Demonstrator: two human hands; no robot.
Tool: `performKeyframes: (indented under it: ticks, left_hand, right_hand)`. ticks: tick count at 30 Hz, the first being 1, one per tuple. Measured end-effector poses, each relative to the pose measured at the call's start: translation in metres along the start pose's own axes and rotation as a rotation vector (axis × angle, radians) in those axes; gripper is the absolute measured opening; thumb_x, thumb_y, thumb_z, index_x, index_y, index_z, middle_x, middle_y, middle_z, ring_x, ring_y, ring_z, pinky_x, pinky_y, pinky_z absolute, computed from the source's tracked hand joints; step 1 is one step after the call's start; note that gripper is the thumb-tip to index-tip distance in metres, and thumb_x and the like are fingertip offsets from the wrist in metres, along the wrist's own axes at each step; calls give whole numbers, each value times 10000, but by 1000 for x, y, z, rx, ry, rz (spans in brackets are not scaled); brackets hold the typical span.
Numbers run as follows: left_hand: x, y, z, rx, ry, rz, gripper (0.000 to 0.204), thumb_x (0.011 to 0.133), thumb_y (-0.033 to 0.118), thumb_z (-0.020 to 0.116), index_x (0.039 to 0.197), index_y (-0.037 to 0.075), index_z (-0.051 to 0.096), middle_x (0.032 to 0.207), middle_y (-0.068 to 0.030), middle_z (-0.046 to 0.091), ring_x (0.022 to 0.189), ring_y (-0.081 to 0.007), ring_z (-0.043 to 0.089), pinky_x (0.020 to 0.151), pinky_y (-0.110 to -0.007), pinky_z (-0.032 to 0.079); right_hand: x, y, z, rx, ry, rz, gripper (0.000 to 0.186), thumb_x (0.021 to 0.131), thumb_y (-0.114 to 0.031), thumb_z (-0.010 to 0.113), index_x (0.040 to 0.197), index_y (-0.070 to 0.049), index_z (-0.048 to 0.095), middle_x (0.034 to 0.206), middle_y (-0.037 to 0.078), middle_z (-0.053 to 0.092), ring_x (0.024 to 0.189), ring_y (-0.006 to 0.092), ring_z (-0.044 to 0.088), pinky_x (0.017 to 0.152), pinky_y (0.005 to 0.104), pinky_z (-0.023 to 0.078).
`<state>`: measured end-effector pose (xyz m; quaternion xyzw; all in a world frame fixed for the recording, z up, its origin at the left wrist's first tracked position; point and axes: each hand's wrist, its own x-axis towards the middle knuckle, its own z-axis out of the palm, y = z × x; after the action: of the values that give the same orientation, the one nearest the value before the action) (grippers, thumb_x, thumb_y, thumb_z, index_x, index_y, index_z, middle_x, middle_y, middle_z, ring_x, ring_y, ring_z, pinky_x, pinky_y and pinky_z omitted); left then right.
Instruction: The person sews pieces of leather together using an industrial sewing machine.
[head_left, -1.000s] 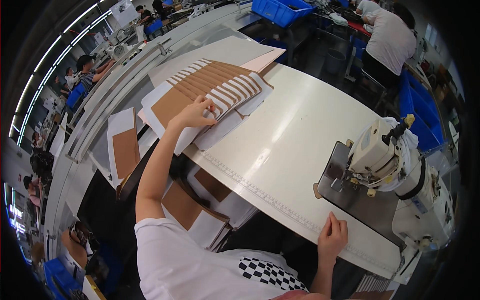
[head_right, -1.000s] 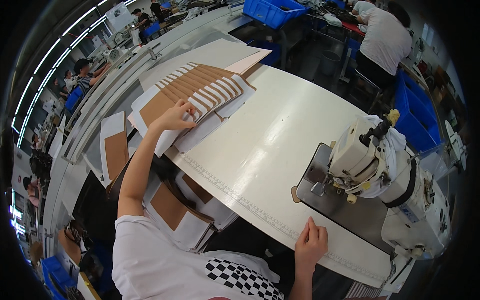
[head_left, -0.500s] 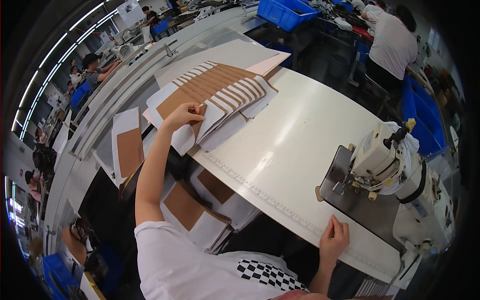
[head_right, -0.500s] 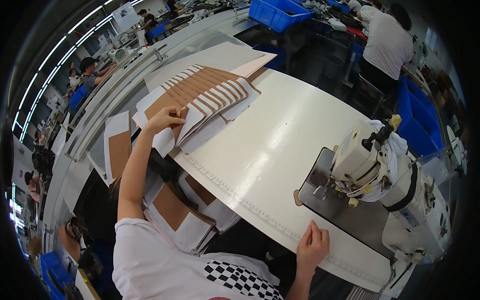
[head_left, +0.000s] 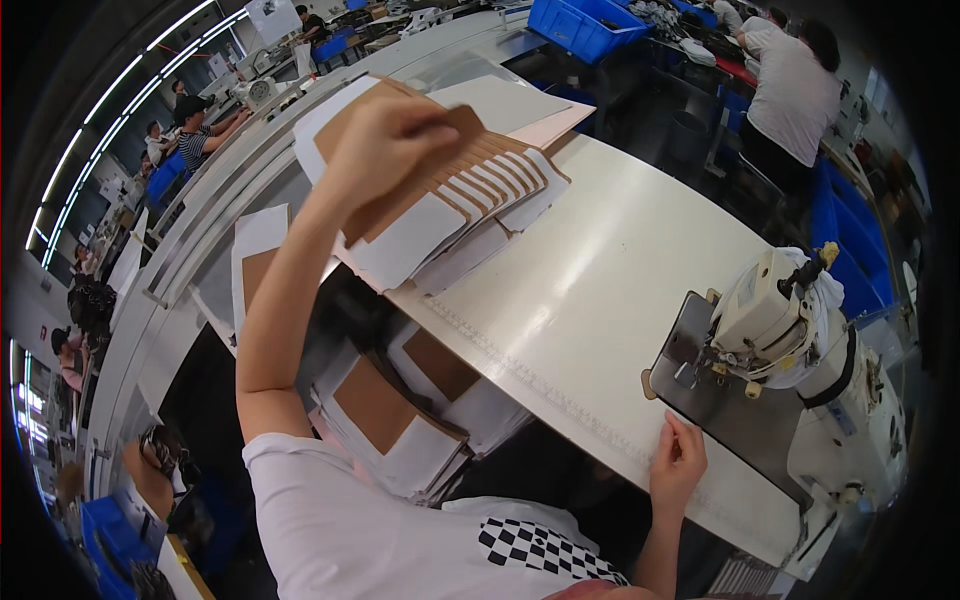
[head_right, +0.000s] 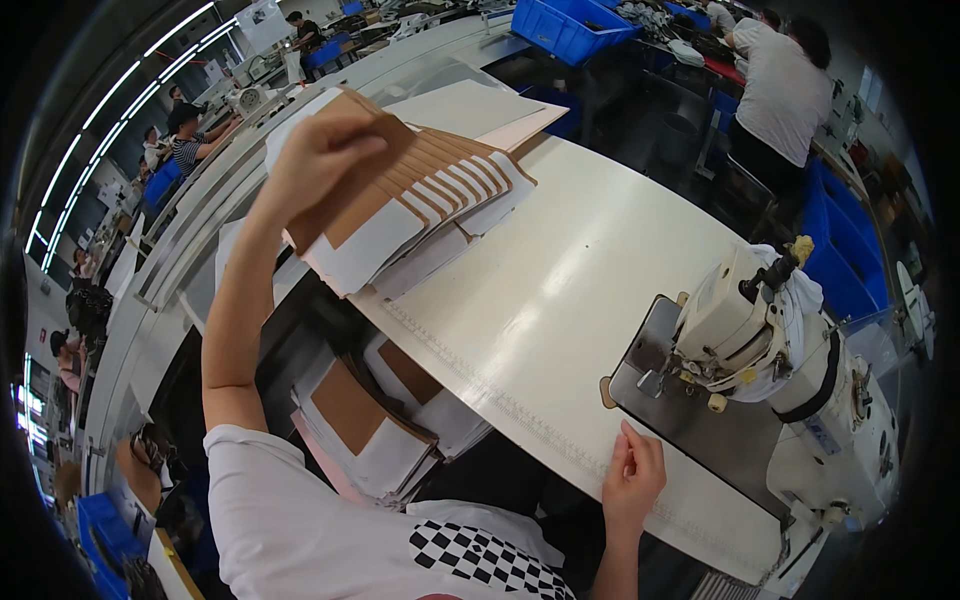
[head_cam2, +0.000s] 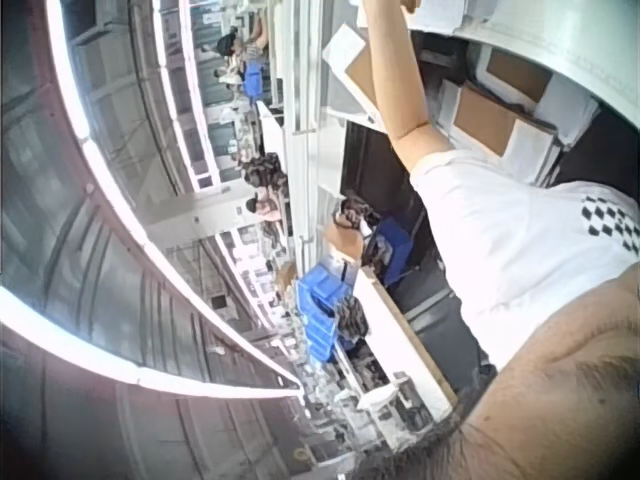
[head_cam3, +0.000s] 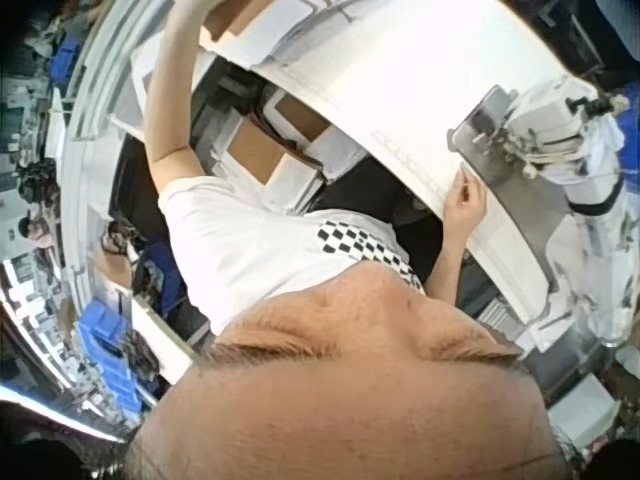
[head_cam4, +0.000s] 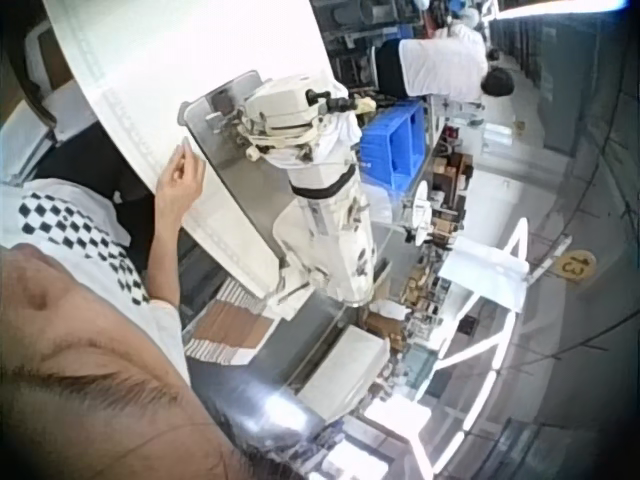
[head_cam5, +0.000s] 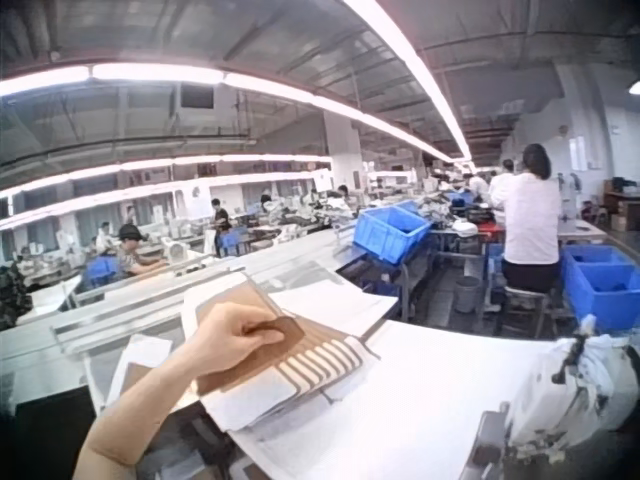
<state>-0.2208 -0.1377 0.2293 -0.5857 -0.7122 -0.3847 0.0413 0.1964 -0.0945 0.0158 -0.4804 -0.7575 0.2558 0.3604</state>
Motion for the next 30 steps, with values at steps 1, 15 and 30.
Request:
performKeyframes:
  ticks: [1, 15, 30]
  left_hand:
    - [-15, 18, 27, -86, -251, 41, 256, 918, 196, 652, 1007, -44, 668, 849, -36, 691, 765, -58, 579, 692, -221, 474]
    - [-40, 23, 281, 180, -431, 153, 430, 795, 435, 713, 1067, 106, 661, 982, -121, 659, 948, -308, 601, 808, -418, 492]
    - [-53, 47, 309, -662, -912, 54, 229, 768, 54, 763, 972, 22, 664, 888, -42, 616, 799, -146, 589, 671, -272, 474]
  right_hand:
    - [7, -6, 1, 89, -5, -41, 180, 923, -40, 561, 1050, 2, 682, 867, 77, 616, 715, 146, 572, 629, 265, 438]
    - [-39, -23, 5, -184, -413, -581, 400, 849, -275, 663, 1200, -88, 621, 1267, 146, 577, 1156, 284, 539, 961, 400, 403]
    - [-12, -13, 5, 132, 21, 21, 233, 833, -146, 706, 1026, -27, 649, 1044, 137, 646, 880, 241, 666, 716, 344, 532]
